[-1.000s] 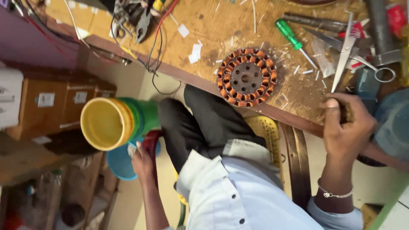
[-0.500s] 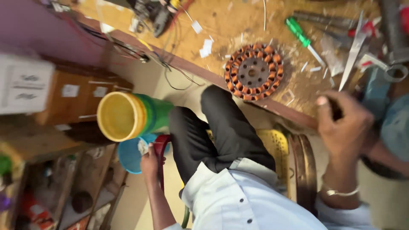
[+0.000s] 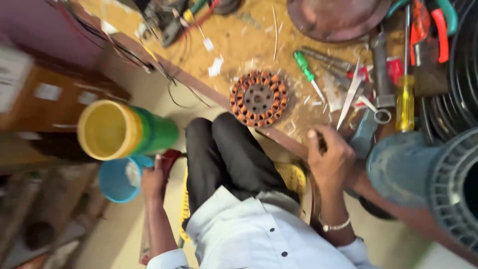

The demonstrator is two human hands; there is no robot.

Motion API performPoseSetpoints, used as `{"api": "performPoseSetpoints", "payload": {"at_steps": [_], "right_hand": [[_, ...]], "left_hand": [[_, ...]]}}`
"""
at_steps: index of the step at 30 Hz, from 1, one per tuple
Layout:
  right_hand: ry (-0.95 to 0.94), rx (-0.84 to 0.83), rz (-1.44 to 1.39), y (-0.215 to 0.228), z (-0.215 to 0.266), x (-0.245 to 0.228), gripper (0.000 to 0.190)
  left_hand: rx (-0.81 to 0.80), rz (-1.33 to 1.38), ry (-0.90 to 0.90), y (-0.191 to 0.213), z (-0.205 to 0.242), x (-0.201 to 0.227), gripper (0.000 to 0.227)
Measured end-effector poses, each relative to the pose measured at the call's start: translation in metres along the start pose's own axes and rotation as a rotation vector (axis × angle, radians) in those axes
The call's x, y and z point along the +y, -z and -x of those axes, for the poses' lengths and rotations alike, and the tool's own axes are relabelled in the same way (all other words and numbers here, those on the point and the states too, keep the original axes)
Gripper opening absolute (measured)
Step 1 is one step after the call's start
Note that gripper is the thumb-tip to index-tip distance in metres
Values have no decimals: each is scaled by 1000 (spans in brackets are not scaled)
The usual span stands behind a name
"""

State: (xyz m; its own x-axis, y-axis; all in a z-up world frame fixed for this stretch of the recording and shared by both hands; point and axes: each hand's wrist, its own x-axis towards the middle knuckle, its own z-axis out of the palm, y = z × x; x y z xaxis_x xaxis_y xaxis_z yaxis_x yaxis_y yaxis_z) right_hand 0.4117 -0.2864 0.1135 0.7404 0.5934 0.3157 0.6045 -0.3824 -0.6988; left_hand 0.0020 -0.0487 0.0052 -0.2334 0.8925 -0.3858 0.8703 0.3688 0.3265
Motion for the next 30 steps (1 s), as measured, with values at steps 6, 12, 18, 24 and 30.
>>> {"api": "performPoseSetpoints", "payload": {"at_steps": [6,12,18,24,30], "right_hand": [[-64,78,78,-8,-4,-3,13],[-139,103,86,-3,8,5,14],[-92,161,477,-16,9,-14,15],[-128,138,377,-21,1,-14,13],[-138,197,359,-9,13,2,18]], "left_hand": [[-100,-23,-98,23,-12,10,67],[-193,-88,-225,16,-16,-20,66],[-70,-249,-161,-5,-21,-35,58],[-9,-81,-233,-43,-80,-57,62],[29,22,-294,-51,-124,-42,63]]}}
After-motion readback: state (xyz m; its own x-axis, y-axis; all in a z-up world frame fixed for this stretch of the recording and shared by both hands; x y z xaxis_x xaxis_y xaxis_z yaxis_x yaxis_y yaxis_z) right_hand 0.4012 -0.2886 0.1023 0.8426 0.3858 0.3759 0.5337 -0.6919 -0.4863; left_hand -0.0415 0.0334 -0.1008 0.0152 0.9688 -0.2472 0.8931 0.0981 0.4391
